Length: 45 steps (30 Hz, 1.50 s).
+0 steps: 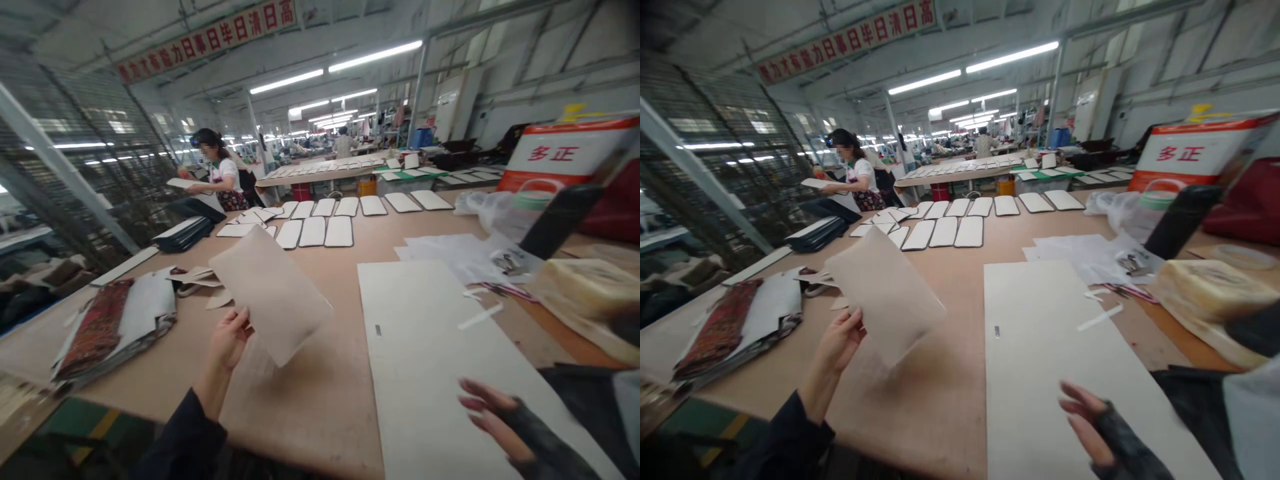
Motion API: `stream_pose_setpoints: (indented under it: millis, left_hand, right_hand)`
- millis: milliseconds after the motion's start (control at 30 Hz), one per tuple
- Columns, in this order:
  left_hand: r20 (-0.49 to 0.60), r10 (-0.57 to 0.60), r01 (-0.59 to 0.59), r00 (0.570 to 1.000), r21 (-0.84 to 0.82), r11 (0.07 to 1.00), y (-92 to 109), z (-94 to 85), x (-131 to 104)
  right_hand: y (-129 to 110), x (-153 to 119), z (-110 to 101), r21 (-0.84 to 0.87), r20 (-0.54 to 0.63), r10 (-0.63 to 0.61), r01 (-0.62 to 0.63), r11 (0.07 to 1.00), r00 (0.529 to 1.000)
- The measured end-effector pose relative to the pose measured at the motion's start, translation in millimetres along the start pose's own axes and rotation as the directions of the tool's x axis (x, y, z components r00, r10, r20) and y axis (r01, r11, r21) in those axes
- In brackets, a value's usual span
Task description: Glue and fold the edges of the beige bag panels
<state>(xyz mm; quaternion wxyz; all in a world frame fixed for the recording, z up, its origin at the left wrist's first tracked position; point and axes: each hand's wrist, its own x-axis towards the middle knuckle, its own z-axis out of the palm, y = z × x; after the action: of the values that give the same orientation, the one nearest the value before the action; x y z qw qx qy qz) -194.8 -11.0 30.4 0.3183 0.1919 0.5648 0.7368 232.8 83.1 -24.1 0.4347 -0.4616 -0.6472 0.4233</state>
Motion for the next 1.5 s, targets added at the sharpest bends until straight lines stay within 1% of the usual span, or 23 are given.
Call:
stream_pose_setpoints:
  millis: [33, 100, 133, 200, 300, 367, 400, 467, 500, 533, 600, 667, 767, 867, 967, 1033, 1133, 1167, 1233, 1300, 1333, 1433, 1500]
  left_hand:
    - [0.096, -0.070, 0.075, 0.993, -0.049, 0.996, -7.7, 16.9, -15.4]
    - [0.224, -0.205, 0.225, 0.953, -0.068, 0.972, -24.1, 49.4, -44.0]
    - [0.266, -0.265, 0.288, 0.927, -0.049, 0.956, -32.4, 63.5, -56.0]
    - [0.322, -0.362, 0.382, 0.875, 0.002, 0.924, -48.1, 85.1, -73.2]
    - [0.336, -0.427, 0.439, 0.840, 0.044, 0.898, -66.8, 102.2, -82.7]
    - [0.331, -0.454, 0.462, 0.827, 0.059, 0.885, -74.9, 107.2, -83.2]
    - [0.330, -0.464, 0.471, 0.822, 0.063, 0.880, -77.6, 108.9, -83.3]
    - [0.338, -0.478, 0.484, 0.811, 0.070, 0.872, -81.2, 111.8, -84.3]
    - [0.343, -0.479, 0.486, 0.808, 0.073, 0.871, -82.4, 113.3, -85.2]
    - [0.347, -0.480, 0.486, 0.805, 0.078, 0.871, -83.2, 115.0, -86.3]
    - [0.357, -0.480, 0.478, 0.801, 0.101, 0.872, -84.6, 118.5, -88.3]
    - [0.365, -0.461, 0.448, 0.809, 0.127, 0.885, -85.6, 122.1, -90.3]
    - [0.348, -0.400, 0.373, 0.848, 0.144, 0.917, -86.4, 127.6, -95.3]
    - [0.288, -0.368, 0.330, 0.884, 0.173, 0.928, -86.9, 134.4, -104.2]
    - [0.293, -0.352, 0.287, 0.889, 0.241, 0.927, -88.4, 140.9, -112.8]
    - [0.313, -0.310, 0.224, 0.898, 0.281, 0.933, -90.4, 143.4, -115.4]
    - [0.279, -0.239, 0.119, 0.930, 0.386, 0.915, -94.9, 144.4, -113.2]
    - [0.267, -0.207, 0.071, 0.941, 0.443, 0.894, -97.1, 144.5, -111.6]
    - [0.281, -0.118, -0.064, 0.952, 0.563, 0.824, -103.1, 145.0, -108.3]
    - [0.336, -0.033, -0.205, 0.941, 0.647, 0.734, -110.8, 146.2, -107.0]
    - [0.366, -0.006, -0.258, 0.931, 0.668, 0.698, -114.5, 147.2, -107.4]
    - [0.430, 0.107, -0.395, 0.897, 0.667, 0.632, -118.8, 151.6, -113.1]
    - [0.461, 0.207, -0.485, 0.863, 0.643, 0.593, -113.2, 156.4, -119.3]
  right_hand:
    - [-7.8, 1.0, 7.2, 0.064, 0.024, 0.056, -0.057, 0.996, 0.998]
    - [-28.4, 6.1, 24.3, 0.257, 0.123, 0.179, -0.205, 0.944, 0.976]
    - [-38.0, 10.4, 32.4, 0.391, 0.138, 0.215, -0.253, 0.885, 0.967]
    - [-50.0, 19.8, 43.7, 0.545, 0.251, 0.284, -0.377, 0.749, 0.925]
    - [-46.2, 26.8, 44.7, 0.639, 0.149, 0.352, -0.362, 0.679, 0.924]
    - [-35.6, 25.1, 39.0, 0.633, 0.045, 0.360, -0.305, 0.711, 0.932]
    - [-30.1, 23.3, 36.0, 0.595, -0.016, 0.355, -0.276, 0.755, 0.935]
    - [-21.4, 20.0, 32.1, 0.448, -0.152, 0.323, -0.226, 0.865, 0.934]
    - [-18.8, 18.5, 31.4, 0.373, -0.192, 0.304, -0.217, 0.902, 0.933]
    - [-17.4, 17.1, 31.7, 0.318, -0.193, 0.286, -0.216, 0.923, 0.939]
    - [-17.5, 14.0, 34.3, 0.269, -0.119, 0.239, -0.200, 0.942, 0.964]
    - [-18.9, 9.9, 38.2, 0.237, -0.072, 0.170, -0.148, 0.960, 0.983]
    - [-18.5, 3.0, 43.5, 0.131, -0.139, 0.078, -0.060, 0.990, 0.987]
    - [-16.7, -1.9, 45.7, 0.048, -0.131, 0.064, -0.058, 0.997, 0.989]
    - [-20.6, -1.4, 41.7, 0.021, -0.106, 0.081, -0.079, 0.997, 0.991]
    - [-26.5, 1.8, 35.6, 0.053, -0.113, 0.089, -0.084, 0.995, 0.990]
    - [-33.5, 7.7, 26.7, 0.187, -0.108, 0.124, -0.102, 0.977, 0.986]
    - [-33.9, 9.0, 25.2, 0.255, -0.070, 0.157, -0.134, 0.958, 0.985]
    - [-31.2, 10.4, 25.5, 0.398, 0.080, 0.230, -0.243, 0.885, 0.970]
    - [-25.4, 10.3, 29.8, 0.474, 0.223, 0.274, -0.350, 0.808, 0.935]
    - [-22.4, 9.8, 32.8, 0.482, 0.264, 0.286, -0.383, 0.788, 0.921]
    - [-18.3, 8.0, 41.3, 0.458, 0.278, 0.331, -0.427, 0.780, 0.902]
    - [-21.3, 6.8, 45.2, 0.443, 0.267, 0.357, -0.443, 0.779, 0.895]
